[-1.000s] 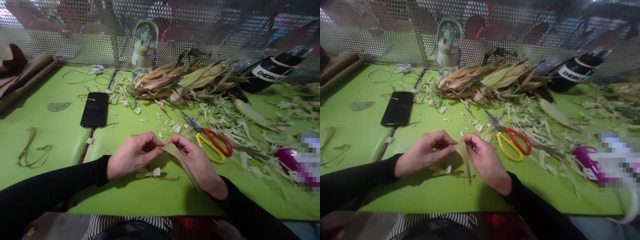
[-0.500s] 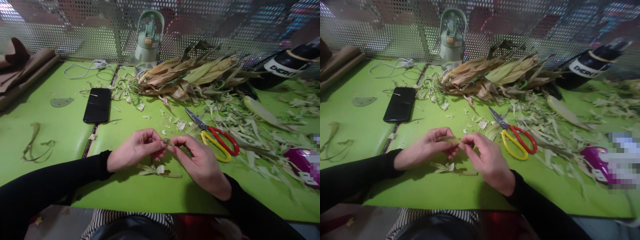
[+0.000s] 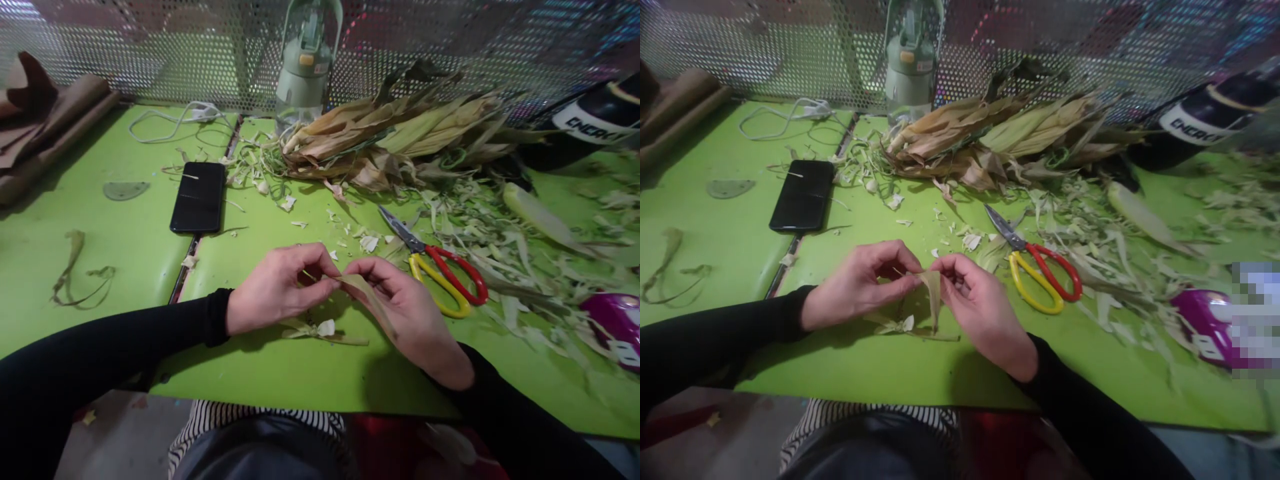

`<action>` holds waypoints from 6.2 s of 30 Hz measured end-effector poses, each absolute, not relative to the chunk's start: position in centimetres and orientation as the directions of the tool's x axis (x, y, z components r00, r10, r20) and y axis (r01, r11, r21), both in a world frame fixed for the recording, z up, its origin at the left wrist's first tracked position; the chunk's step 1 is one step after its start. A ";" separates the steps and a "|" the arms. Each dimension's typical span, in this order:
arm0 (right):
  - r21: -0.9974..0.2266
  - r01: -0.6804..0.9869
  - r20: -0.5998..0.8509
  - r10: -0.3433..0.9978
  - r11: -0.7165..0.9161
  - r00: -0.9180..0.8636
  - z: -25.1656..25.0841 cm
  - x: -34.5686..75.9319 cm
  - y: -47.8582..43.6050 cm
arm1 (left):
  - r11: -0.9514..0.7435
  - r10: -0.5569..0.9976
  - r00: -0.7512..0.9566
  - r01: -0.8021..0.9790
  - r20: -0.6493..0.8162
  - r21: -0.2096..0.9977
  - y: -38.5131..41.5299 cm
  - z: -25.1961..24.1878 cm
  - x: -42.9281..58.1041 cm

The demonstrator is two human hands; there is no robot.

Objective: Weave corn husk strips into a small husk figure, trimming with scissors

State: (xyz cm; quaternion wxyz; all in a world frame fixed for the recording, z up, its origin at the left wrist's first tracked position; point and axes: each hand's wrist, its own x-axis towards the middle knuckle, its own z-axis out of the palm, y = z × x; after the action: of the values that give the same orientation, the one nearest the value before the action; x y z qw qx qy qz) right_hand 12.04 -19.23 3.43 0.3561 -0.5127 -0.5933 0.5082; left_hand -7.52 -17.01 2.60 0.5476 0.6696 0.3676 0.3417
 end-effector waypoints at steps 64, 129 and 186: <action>-0.410 0.617 0.489 0.733 0.671 -0.473 4.0 13.0 -19.9 | 0.292 0.801 0.569 -0.097 -0.188 0.952 -17.3 3.7 -7.5; -0.661 0.579 0.357 0.879 0.477 -0.316 2.7 11.9 -19.9 | 0.425 0.746 0.545 0.053 -0.383 0.903 -16.4 4.3 -7.8; -0.988 0.036 -0.153 0.976 -0.149 -0.155 4.2 11.4 -19.8 | -0.018 0.881 0.474 0.039 -0.003 0.999 -17.5 4.1 -7.5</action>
State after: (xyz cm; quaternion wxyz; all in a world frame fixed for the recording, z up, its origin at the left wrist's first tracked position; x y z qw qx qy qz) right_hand 11.38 -19.82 4.19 0.4138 -0.5015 -0.5044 0.5683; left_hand -7.46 -17.50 4.13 0.5941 0.6195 0.3714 0.3540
